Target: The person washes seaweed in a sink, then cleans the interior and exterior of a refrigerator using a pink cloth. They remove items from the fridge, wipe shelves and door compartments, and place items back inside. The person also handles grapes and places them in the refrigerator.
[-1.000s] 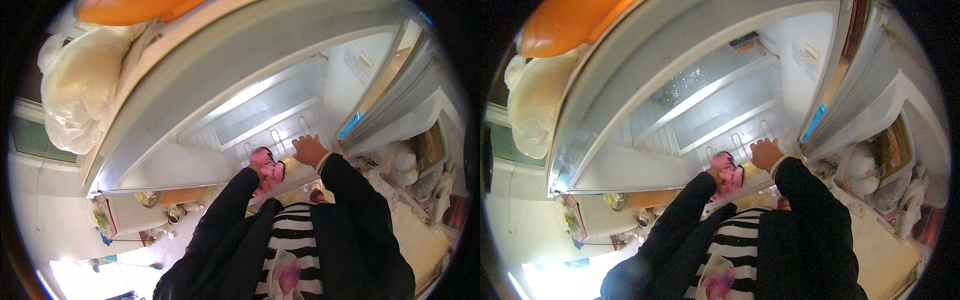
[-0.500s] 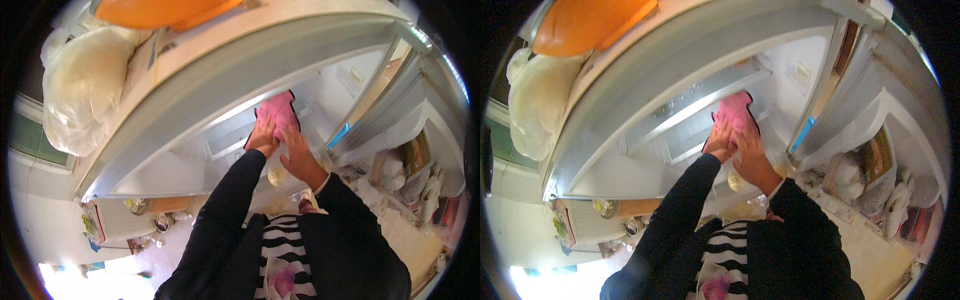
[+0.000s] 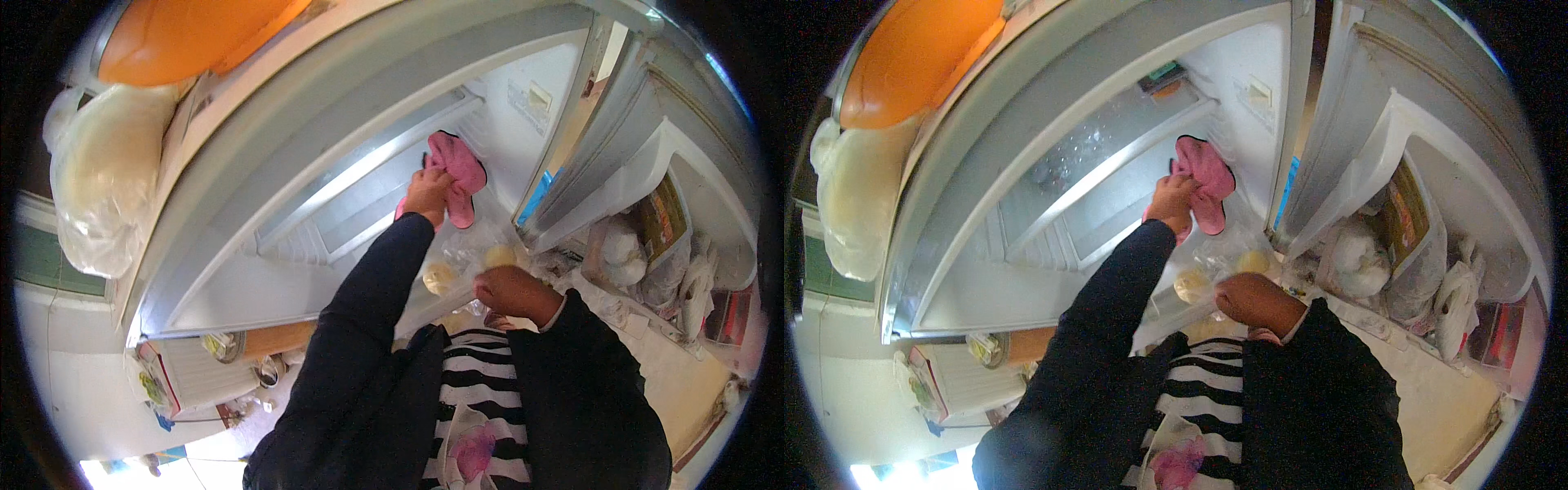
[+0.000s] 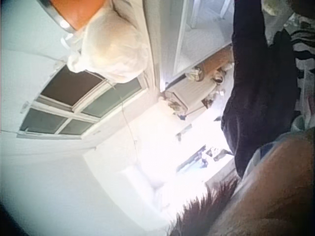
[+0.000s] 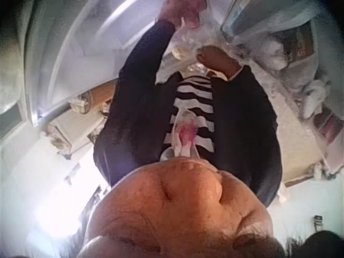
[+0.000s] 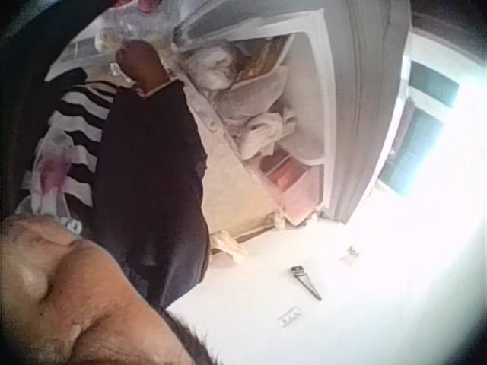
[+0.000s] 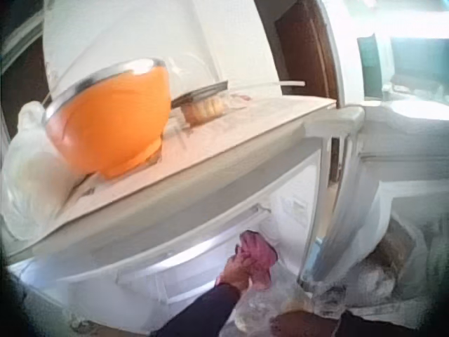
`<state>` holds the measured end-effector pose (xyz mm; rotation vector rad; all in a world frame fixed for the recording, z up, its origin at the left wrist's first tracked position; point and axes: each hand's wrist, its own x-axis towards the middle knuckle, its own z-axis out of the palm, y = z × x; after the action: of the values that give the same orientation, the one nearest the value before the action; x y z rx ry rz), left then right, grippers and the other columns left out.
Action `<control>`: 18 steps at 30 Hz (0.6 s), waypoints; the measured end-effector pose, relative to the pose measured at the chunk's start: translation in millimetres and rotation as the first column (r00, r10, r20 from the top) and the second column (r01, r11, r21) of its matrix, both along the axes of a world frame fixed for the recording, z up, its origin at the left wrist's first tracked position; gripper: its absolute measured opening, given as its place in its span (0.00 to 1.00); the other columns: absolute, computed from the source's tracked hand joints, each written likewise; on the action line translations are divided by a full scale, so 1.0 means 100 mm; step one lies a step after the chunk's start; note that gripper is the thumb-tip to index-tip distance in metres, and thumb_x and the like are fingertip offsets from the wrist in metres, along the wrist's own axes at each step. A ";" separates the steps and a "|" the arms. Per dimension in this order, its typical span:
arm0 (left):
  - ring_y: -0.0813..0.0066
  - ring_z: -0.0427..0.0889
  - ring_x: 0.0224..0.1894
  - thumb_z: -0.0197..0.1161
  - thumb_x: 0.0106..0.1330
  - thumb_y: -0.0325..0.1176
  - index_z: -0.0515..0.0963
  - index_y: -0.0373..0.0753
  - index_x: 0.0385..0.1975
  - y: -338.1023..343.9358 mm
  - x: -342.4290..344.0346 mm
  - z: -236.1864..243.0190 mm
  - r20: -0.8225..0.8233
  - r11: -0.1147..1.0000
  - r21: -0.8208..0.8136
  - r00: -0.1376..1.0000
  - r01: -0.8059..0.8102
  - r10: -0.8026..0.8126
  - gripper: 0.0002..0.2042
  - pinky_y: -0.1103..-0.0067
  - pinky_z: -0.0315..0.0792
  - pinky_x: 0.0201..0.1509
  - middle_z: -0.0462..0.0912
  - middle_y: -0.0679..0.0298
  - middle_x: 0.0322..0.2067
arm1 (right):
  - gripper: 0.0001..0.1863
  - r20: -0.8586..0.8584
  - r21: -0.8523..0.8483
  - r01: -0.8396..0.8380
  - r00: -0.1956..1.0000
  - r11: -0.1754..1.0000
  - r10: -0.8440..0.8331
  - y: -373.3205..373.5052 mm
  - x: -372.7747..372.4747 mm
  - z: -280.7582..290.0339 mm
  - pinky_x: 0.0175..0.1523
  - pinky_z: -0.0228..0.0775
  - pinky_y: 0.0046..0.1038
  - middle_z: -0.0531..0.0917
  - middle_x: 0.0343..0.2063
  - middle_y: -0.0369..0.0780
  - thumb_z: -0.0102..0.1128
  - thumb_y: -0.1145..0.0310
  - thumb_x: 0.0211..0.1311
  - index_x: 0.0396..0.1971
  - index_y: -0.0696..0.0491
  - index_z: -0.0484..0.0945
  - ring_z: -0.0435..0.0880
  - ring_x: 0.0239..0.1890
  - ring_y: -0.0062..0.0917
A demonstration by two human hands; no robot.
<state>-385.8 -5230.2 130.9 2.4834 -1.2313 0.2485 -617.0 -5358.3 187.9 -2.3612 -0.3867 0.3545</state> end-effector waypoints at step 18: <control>0.62 0.72 0.58 0.48 0.55 0.16 0.74 0.36 0.53 2.12 -1.69 1.11 -0.650 0.604 -0.511 0.735 -0.611 0.194 0.23 0.74 0.61 0.66 0.75 0.56 0.53 | 0.13 0.271 -0.065 -0.105 0.955 0.992 0.118 0.50 0.82 -1.22 0.41 0.68 0.47 0.78 0.28 0.54 0.47 0.66 0.66 0.29 0.61 0.74 0.77 0.36 0.52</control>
<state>-554.6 -5018.4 241.7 1.8864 -0.1887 0.0881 -535.1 -5308.1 65.9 -2.4490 -0.6505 0.0867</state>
